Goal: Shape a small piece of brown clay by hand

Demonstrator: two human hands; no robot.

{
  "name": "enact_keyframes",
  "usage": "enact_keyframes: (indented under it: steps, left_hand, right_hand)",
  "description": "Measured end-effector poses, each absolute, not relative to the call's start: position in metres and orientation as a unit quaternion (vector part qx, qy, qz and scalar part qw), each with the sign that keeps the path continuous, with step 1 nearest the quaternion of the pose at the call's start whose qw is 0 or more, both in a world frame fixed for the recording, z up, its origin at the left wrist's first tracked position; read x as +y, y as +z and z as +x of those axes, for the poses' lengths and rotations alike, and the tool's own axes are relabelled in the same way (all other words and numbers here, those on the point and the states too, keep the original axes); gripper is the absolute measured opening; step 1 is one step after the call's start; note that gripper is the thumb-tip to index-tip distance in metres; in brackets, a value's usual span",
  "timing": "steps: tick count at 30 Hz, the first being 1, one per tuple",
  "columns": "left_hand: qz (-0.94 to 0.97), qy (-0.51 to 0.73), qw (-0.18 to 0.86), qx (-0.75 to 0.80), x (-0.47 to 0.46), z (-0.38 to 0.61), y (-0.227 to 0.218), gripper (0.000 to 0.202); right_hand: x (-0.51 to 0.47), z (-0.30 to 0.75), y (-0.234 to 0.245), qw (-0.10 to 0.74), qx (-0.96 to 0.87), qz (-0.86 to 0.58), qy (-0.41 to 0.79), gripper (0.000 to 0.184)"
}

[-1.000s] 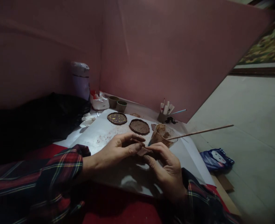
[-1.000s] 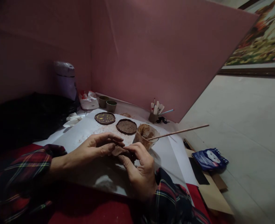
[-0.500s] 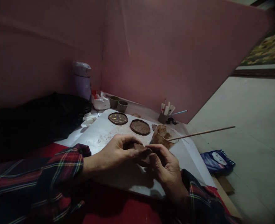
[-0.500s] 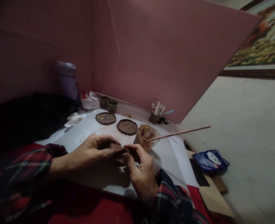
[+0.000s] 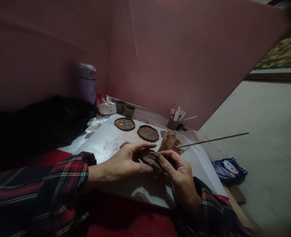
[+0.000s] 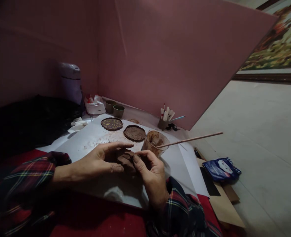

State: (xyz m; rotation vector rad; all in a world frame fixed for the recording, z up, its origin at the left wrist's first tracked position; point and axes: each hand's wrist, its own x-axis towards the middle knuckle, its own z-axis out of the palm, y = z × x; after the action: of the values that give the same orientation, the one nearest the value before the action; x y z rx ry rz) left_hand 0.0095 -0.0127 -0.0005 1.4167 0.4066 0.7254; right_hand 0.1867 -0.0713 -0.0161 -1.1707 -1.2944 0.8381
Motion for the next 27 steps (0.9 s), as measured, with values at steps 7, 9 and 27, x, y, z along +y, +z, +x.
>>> enact_keyframes:
  steps: [7,9,27]
  left_hand:
    - [0.605,0.362,0.682,0.196,-0.017,0.011,0.004,0.029]
    - [0.586,0.383,0.683,0.208,-0.016,0.012,0.003,0.03]
    - [0.615,0.341,0.664,0.254,-0.02,0.007,-0.001,0.012]
  right_hand:
    - [-0.072,0.189,-0.016,0.54,-0.597,-0.482,0.347,0.027]
    - [-0.074,0.187,-0.016,0.539,-0.61,-0.462,0.353,0.035]
    - [-0.083,0.18,-0.016,0.503,-0.602,-0.498,0.369,0.028]
